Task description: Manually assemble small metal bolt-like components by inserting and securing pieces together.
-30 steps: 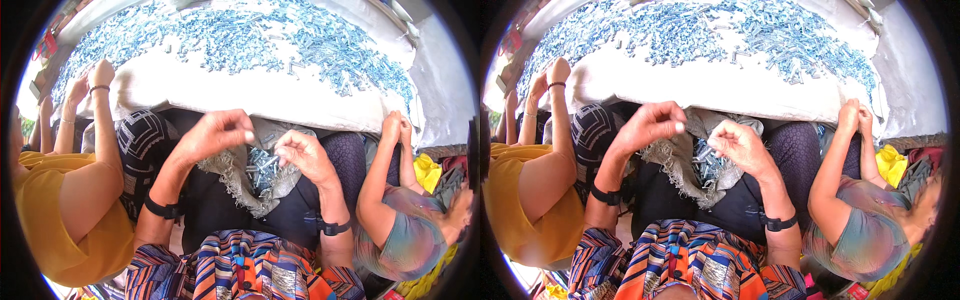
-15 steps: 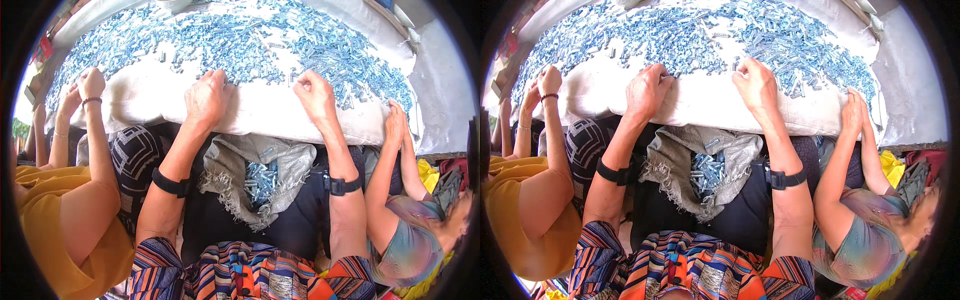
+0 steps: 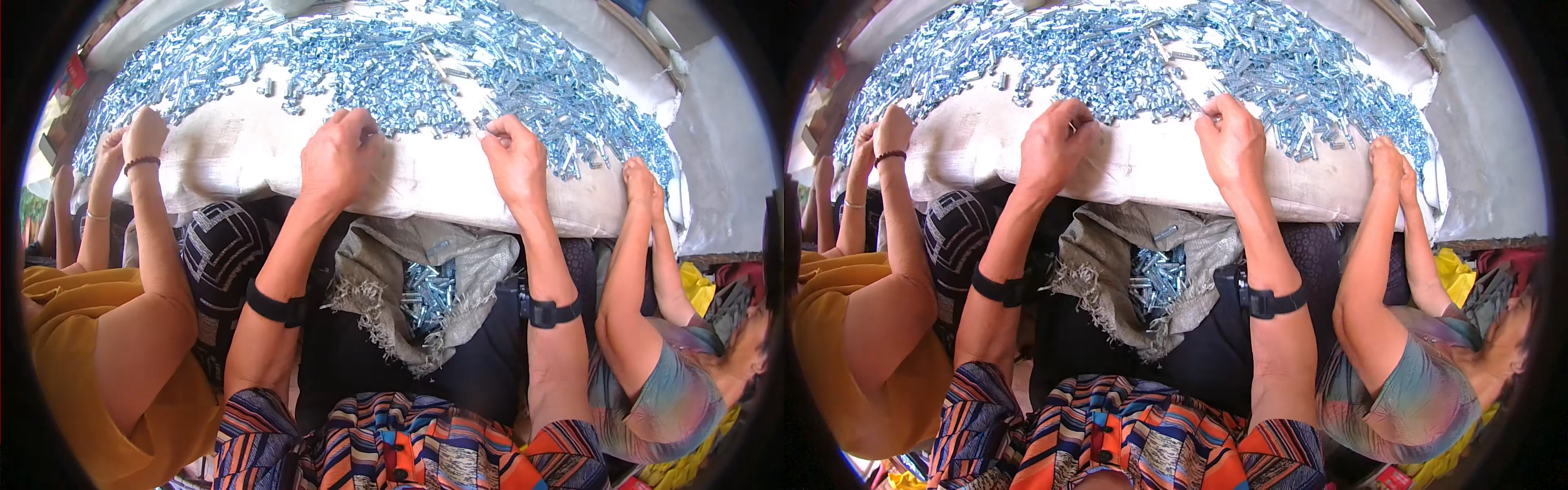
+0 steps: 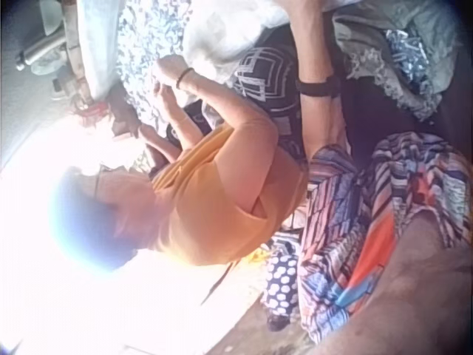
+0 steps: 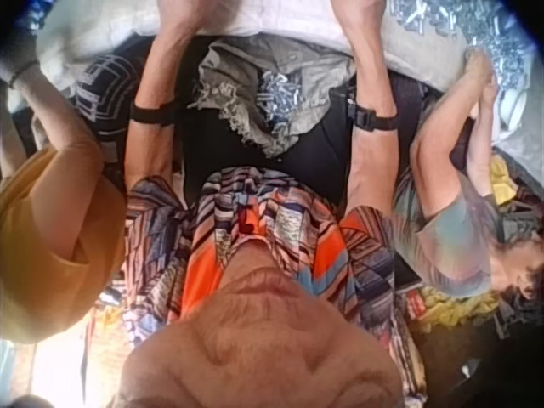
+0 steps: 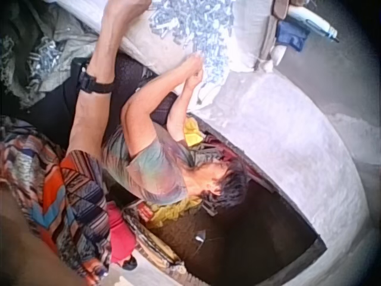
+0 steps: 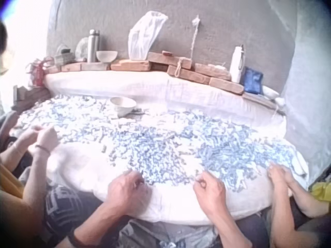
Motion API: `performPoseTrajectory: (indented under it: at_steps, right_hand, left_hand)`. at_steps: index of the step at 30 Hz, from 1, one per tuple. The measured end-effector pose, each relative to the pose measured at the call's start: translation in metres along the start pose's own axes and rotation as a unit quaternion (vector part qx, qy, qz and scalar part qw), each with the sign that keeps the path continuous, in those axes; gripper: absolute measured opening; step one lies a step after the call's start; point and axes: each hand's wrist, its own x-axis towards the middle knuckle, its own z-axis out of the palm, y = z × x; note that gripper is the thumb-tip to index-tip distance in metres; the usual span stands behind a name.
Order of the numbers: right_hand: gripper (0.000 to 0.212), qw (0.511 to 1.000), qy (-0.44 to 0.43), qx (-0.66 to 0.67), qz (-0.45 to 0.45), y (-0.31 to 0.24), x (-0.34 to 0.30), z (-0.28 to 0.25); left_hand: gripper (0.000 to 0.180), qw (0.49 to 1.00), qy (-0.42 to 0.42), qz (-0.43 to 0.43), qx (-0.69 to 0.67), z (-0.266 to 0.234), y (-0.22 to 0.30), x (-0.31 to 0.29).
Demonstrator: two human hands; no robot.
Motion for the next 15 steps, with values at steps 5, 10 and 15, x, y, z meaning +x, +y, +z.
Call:
performPoseTrajectory:
  at_steps: [5,10,15]
  right_hand:
    - [0.01,0.927,-0.122,0.315,0.164,-0.032,-0.04,-0.022]
    - [0.007,0.883,-0.14,0.429,0.131,-0.046,-0.067,-0.028]
    - [0.01,0.867,-0.152,0.458,0.126,-0.046,-0.083,-0.031]
  left_hand:
    - [0.009,0.828,-0.106,-0.153,-0.529,-0.018,0.017,-0.016]
    - [0.012,0.792,-0.165,-0.142,-0.57,-0.027,0.048,-0.04]
    - [0.012,0.763,-0.191,-0.152,-0.599,-0.026,0.064,-0.058]
